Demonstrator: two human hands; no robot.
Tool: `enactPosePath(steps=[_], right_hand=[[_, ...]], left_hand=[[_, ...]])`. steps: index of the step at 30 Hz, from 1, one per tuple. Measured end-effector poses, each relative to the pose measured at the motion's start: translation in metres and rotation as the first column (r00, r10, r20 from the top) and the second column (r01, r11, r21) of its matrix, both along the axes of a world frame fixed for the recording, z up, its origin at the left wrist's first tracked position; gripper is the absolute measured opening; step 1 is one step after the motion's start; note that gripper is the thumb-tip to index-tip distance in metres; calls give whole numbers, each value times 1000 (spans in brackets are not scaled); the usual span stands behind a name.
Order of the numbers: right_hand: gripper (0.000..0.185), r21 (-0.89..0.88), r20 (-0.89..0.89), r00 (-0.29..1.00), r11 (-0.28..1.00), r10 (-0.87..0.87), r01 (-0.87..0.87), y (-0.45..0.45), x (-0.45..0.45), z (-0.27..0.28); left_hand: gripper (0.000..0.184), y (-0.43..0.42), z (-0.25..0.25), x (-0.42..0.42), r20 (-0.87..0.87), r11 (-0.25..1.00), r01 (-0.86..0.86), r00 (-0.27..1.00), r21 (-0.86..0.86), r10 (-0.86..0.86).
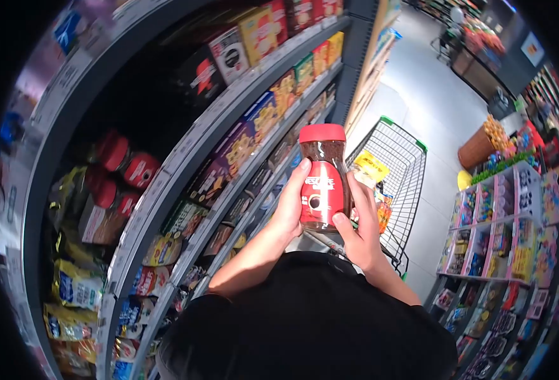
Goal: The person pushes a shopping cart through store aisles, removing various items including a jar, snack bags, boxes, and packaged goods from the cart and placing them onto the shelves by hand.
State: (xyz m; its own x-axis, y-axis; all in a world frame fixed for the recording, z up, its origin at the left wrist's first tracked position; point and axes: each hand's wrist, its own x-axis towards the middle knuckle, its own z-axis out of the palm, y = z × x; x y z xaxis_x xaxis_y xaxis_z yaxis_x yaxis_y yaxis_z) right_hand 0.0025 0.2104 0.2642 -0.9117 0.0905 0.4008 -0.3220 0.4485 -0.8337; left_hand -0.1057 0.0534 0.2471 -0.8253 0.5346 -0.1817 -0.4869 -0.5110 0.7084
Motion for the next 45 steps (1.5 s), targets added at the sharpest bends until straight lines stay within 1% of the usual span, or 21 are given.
enactPosePath(steps=[2,4,8,10,11,12,14,19,21,23,25,27,28,30,31,34,38,40,42,44,45], right_hand=[[78,197,-163,987,980,0,32,-11,-7,-1],[80,201,-160,986,979,48,-15,-19,-12,3],[75,190,-521,853,972,-18,136,-10,-15,30],[79,2,-672,739,998,-47,65,-20,-21,46],[80,43,-689,725,999,7,31,-25,-23,50],[81,296,-726,673,947,141,121,-35,-30,54],[85,528,-258,902,832,347,-169,-71,-36,57],[91,350,-411,830,906,376,-237,-98,-62,32],[94,333,-423,790,887,444,-320,-95,-72,38],[99,264,-348,803,872,485,-413,-95,-79,59],[103,39,-216,801,825,558,-564,-103,-85,92],[85,-107,-224,781,782,582,-614,-107,-100,113],[77,-167,-220,779,764,587,-623,-111,-104,128],[62,-235,-292,818,793,495,-563,-129,-108,162],[57,-107,-440,752,803,491,-586,-132,-127,169],[55,-187,-446,710,720,544,-669,-152,-164,189],[64,-132,-547,692,767,472,-628,-179,-200,163],[71,-167,-527,733,793,430,-586,-190,-209,154],[73,-182,-519,729,775,447,-605,-199,-220,144],[73,-193,-480,760,793,437,-578,-209,-224,138],[74,-140,-454,786,838,419,-528,-212,-217,143]], left_hand=[[64,-16,-6,-3,22,998,-19,1000,65,18],[66,-28,-2,-4,33,984,-58,998,168,53],[82,-54,-4,-6,55,868,64,993,492,-105],[81,-61,-2,-6,3,832,93,994,547,-113],[81,-64,0,-7,-58,790,143,989,596,-135],[81,-63,3,-6,-64,790,132,991,598,-117],[79,-63,9,0,158,875,-185,979,448,126],[70,-97,14,-2,-35,916,-254,960,312,278],[69,-105,27,-1,-240,926,-292,906,241,348],[72,-105,64,7,-464,883,-424,753,199,466],[84,-111,75,3,-757,770,-624,438,132,485],[93,-120,93,-1,-964,489,-869,69,69,258],[92,-130,112,-6,-988,409,-901,-112,146,105],[91,-144,143,-20,-968,388,-890,-248,241,32],[88,-154,161,-24,-962,334,-914,-266,231,-60],[77,-184,200,-28,-935,212,-967,-204,145,-291],[72,-209,211,-37,-919,158,-987,-72,10,-388],[67,-215,212,-39,-879,39,-973,188,-228,-439],[67,-225,208,-46,-876,52,-970,189,-236,-445],[57,-237,206,-53,-802,-51,-964,247,-263,-543],[77,-242,210,-51,-723,-169,-895,434,-412,-538]])
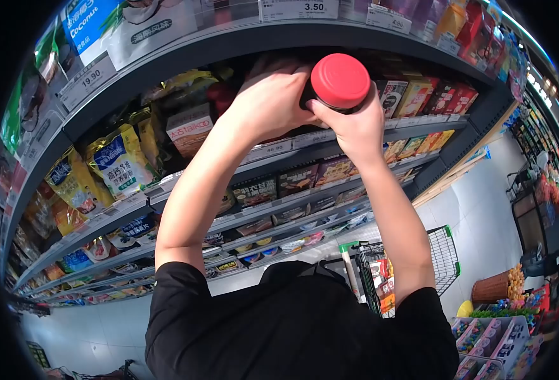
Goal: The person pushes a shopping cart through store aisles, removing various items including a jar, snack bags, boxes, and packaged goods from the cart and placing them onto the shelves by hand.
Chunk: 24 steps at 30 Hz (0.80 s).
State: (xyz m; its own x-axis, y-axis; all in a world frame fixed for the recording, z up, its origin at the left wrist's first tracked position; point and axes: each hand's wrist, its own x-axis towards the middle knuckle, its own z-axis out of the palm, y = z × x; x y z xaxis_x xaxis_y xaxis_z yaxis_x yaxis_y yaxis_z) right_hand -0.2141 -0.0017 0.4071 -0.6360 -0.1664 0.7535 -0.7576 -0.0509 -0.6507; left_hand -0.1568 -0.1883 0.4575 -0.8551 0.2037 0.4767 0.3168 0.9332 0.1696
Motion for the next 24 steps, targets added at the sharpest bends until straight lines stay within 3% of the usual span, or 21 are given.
enactPosePath(steps=[1,3,4,8,13,23,24], right_hand=[[74,0,0,1000,1000,1,-1,-4,-3,-2],[77,43,0,1000,999,-20,20,-11,-12,-7],[81,104,10,996,991,-84,82,-12,-13,-8],[85,189,48,989,974,-138,126,-18,-24,-16],[87,267,78,975,947,-206,179,-25,-32,-12],[91,373,81,986,922,-146,106,-26,-70,-20],[61,375,99,976,916,-194,144,-26,-60,-18]], left_hand=[[77,-6,-3,-1,0,1000,-1,1000,0,1],[101,-18,-12,-5,-275,989,-80,960,-124,43],[119,-22,-12,-6,-199,991,-65,979,-120,40],[114,-30,-22,-14,-135,997,-20,991,-72,10],[93,-29,-10,-7,19,992,-53,998,-113,55],[87,-28,-11,-5,15,997,-24,1000,-74,25],[87,-29,-12,-6,-11,997,-21,1000,-71,20]])
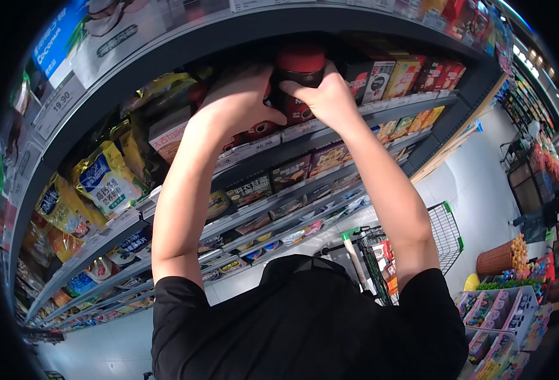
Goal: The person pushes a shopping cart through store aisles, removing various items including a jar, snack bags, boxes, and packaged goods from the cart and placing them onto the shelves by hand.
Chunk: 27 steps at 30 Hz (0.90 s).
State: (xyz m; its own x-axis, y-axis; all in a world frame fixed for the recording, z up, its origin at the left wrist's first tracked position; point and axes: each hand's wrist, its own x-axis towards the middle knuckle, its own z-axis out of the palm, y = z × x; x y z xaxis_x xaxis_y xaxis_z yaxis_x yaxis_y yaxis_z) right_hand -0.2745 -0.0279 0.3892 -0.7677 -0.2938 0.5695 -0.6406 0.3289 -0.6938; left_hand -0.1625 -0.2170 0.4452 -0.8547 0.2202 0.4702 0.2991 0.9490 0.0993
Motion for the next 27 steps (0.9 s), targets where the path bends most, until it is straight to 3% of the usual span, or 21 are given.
enactPosePath(steps=[3,4,5,7,10,11,12,14,15,16,17,18,19,20,21,23,25,27], right_hand=[[63,-70,20,999,997,46,-45,0,5,-1],[74,-67,45,996,995,71,-68,2,9,1],[74,-73,47,997,995,68,-64,4,14,1],[100,-51,-6,999,998,41,-41,9,26,0],[104,-97,-156,986,994,-66,51,20,55,-7],[100,-77,-274,953,991,-127,110,27,66,-14],[93,-128,-303,950,991,-72,34,38,82,-18],[76,-204,-342,940,976,1,-76,69,117,-38],[66,-233,-352,935,965,29,-117,87,132,-55],[61,-201,-328,944,975,26,-96,108,146,-78],[56,-172,-294,956,982,23,-76,128,161,-106],[53,-114,-95,995,993,-39,28,148,178,-134],[50,-48,103,990,994,-98,103,168,193,-163],[48,15,153,964,976,-216,216,189,205,-199],[46,82,193,926,946,-323,313,213,219,-236],[46,280,115,797,789,-593,547,283,280,-314],[48,354,302,585,659,-752,664,312,337,-324],[51,512,311,412,516,-856,686,330,389,-346]], left_hand=[[87,1,-2,-1,-31,1000,24,999,6,-24],[87,1,-4,-1,-72,1000,20,997,2,-20],[87,1,-5,-1,-113,1000,14,993,-3,-14],[89,3,-2,1,-73,1000,9,997,13,-8],[93,8,7,8,7,998,-17,1000,60,17],[95,10,6,8,49,995,-36,998,88,32],[94,2,-5,3,-120,1000,-1,993,14,3],[93,36,17,39,163,950,-255,960,182,227],[97,54,9,56,10,932,-344,938,115,345],[96,60,-11,63,-199,947,-319,927,29,319],[94,78,-31,71,-468,973,-221,868,-72,163],[89,103,-45,81,-448,998,36,892,-55,-57],[76,129,-58,88,-342,959,281,899,-31,-274],[64,145,-80,83,-129,805,581,813,121,-567],[58,169,-114,74,-3,699,697,708,163,-706],[68,229,-229,53,292,626,755,564,196,-772],[74,255,-308,37,451,598,778,472,190,-757],[76,270,-359,28,537,544,821,383,175,-752]])
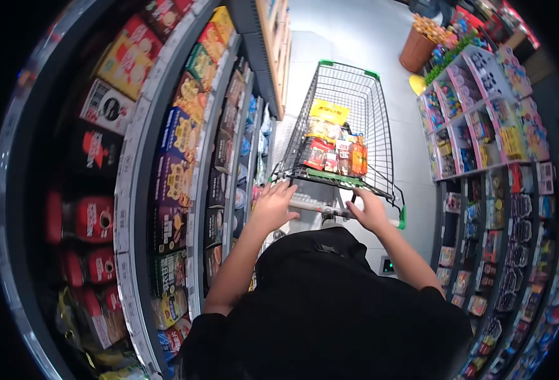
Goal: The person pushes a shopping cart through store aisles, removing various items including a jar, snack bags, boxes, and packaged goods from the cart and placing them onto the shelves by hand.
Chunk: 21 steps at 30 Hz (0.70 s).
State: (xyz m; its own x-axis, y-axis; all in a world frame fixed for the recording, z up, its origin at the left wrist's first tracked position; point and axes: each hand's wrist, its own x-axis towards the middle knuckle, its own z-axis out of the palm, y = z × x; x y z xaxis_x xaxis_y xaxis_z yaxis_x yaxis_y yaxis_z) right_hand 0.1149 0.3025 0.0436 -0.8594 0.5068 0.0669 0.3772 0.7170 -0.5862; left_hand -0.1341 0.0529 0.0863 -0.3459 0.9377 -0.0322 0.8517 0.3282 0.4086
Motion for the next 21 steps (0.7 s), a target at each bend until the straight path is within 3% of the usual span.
enactPosePath(steps=[2,3,4,5,6,7,8,9,10,11,21], right_hand=[[55,24,44,999,1000,14,-15,8,45,-3],[55,-51,172,984,997,-54,63,6,63,-6],[55,-55,176,982,995,-69,80,9,77,-11],[51,45,237,971,999,-29,19,12,89,-17],[47,141,299,954,989,7,-51,16,95,-27],[36,132,389,919,991,-62,11,21,87,-39],[36,132,390,918,991,-66,15,31,84,-47],[32,104,584,809,995,-62,1,36,66,-41],[31,72,746,664,997,-51,-5,41,55,-36],[32,74,695,717,997,-58,8,45,58,-44],[30,94,695,718,995,-41,-34,84,39,-41]], left_hand=[[72,19,-33,-5,40,998,67,997,-16,-66],[76,27,-50,-8,167,990,88,984,-114,-68],[79,35,-62,-8,287,971,116,956,-210,-53],[59,38,-75,-5,192,965,101,980,-241,-55],[59,44,-88,-3,192,964,111,979,-242,-65],[47,52,-97,-2,79,923,81,995,-377,-55],[37,57,-107,2,-34,865,32,998,-501,-57],[23,56,-103,4,-52,909,24,997,-416,-50],[23,60,-96,5,-56,907,26,997,-420,-55],[24,64,-89,4,-52,891,20,997,-453,-49],[27,97,-92,-6,-99,868,-53,995,-494,4]])
